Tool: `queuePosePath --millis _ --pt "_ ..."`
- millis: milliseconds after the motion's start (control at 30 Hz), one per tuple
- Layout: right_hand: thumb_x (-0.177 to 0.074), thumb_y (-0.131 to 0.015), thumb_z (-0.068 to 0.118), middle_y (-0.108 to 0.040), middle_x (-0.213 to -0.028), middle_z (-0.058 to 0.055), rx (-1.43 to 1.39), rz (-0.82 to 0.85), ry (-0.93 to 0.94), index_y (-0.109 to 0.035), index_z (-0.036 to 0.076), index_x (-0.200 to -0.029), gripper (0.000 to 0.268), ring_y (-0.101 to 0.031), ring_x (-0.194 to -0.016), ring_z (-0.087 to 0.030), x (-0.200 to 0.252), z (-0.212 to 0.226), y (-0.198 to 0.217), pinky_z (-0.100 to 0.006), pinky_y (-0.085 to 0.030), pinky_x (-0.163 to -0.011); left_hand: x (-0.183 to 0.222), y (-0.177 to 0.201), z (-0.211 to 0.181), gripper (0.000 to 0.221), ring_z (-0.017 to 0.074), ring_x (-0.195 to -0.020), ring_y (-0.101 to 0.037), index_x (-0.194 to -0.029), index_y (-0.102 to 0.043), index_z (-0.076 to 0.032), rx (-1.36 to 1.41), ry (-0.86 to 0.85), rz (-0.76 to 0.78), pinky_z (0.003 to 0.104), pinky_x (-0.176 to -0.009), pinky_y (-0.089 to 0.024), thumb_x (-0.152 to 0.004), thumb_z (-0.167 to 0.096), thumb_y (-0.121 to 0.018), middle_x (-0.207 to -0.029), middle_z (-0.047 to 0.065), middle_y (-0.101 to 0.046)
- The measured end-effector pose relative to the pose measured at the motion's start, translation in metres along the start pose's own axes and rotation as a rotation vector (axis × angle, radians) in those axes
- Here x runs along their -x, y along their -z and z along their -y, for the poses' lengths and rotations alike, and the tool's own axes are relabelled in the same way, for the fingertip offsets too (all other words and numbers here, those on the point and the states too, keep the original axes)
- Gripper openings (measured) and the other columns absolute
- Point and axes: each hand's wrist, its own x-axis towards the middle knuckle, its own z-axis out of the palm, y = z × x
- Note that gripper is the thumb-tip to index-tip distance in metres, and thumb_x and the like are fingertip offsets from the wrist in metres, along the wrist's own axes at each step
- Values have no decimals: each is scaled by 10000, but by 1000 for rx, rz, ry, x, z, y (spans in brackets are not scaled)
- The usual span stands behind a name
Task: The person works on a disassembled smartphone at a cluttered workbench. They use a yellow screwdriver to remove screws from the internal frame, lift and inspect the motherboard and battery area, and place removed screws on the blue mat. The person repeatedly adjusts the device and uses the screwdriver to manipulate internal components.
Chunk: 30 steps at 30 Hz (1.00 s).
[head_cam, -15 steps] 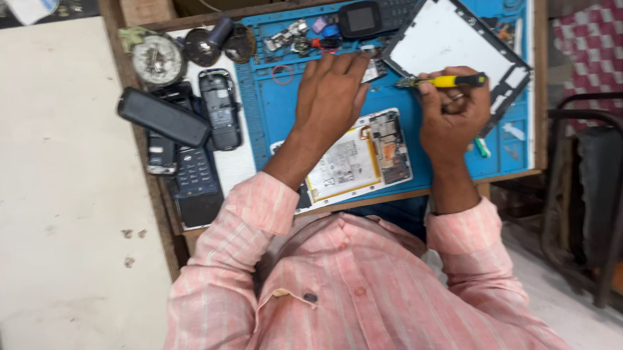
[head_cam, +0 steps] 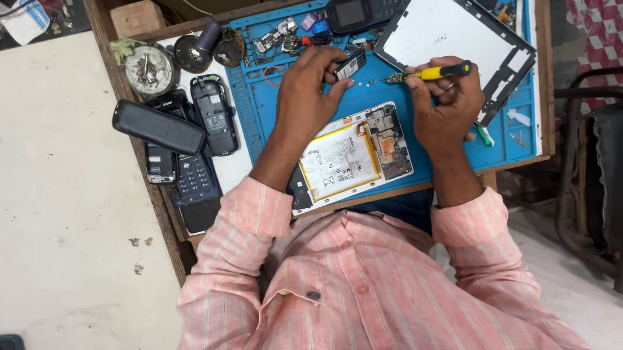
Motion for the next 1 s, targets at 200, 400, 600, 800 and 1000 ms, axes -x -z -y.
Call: queuePosePath --millis 200,400,600,800,1000 --pt "-1096 -712 -110 -706 -1166 -168 -65 4 -40 -494 -29 -1295 307 -745 -1102 -203 -2 7 -10 -256 -616 -922 -2 7 11 248 98 -801 -672 -1091 -708 -29 174 62 -16 233 -684 -561 -870 -40 -819 -944 52 -689" --pt "-1077 -705 -122 -697 -1133 -178 31 59 44 -521 -45 -1282 287 -746 -1104 -220 -10 16 -11 -271 -625 -934 -5 21 13 205 65 -746 -654 -1080 -702 -35 232 122 -76 226 -656 -560 -896 -36 -792 -886 12 -707" --pt "-1080 -732 -118 -700 -1148 -178 93 167 125 -535 -55 -1262 276 -757 -1092 -223 -28 31 -22 -292 -665 -923 -3 52 11 184 89 -662 -623 -1045 -715 -22 55 156 -74 241 -583 -513 -866 -21 -755 -812 29 -661" --pt "-1053 -737 -115 -722 -1112 -180 115 226 143 -547 -68 -1255 281 -763 -1081 -221 -38 31 -40 -293 -653 -939 -2 65 3 183 147 -653 -653 -1005 -721 -57 -145 128 -88 312 -621 -536 -827 -72 -764 -852 51 -655" --pt "-1048 -726 -128 -722 -1113 -170 83 223 112 -542 -64 -1257 285 -759 -1105 -221 -39 25 -47 -301 -643 -957 0 67 -7 179 208 -692 -663 -1001 -734 -104 -323 160 -104 389 -649 -531 -827 -129 -769 -929 57 -686"
